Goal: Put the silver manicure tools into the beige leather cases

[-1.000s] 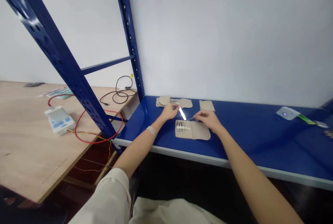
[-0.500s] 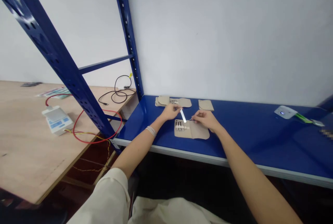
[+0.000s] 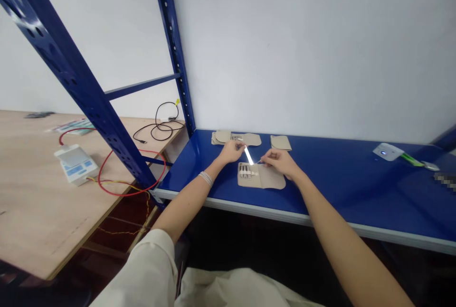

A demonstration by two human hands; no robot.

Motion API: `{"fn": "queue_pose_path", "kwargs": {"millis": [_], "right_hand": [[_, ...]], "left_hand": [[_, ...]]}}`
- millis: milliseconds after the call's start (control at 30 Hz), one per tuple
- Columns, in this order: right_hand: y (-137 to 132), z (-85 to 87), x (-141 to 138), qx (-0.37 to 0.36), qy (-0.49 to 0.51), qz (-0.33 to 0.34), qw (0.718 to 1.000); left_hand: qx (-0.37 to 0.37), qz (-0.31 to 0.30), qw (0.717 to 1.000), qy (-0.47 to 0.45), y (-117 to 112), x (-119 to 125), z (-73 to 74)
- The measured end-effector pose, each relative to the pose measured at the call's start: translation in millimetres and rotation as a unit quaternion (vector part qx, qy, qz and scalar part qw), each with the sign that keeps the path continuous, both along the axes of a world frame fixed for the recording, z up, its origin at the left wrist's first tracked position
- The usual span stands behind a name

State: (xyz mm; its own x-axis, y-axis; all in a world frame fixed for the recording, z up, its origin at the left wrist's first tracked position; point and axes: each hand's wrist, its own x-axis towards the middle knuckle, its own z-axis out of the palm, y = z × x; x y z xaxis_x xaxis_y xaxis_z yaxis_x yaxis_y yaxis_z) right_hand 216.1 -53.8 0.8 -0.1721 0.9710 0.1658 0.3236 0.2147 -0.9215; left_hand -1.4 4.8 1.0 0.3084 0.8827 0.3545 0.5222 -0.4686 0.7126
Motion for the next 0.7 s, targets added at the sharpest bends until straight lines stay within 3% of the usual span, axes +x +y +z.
{"fn": "queue_pose_path", "kwargs": {"millis": [700], "right_hand": [[-4.9,6.0,-4.6,-0.001,-0.039,-0.016,0.999]], "left_hand": [[0.006,0.005,1.000,0.019,0.9,-3.8,2.8]]}}
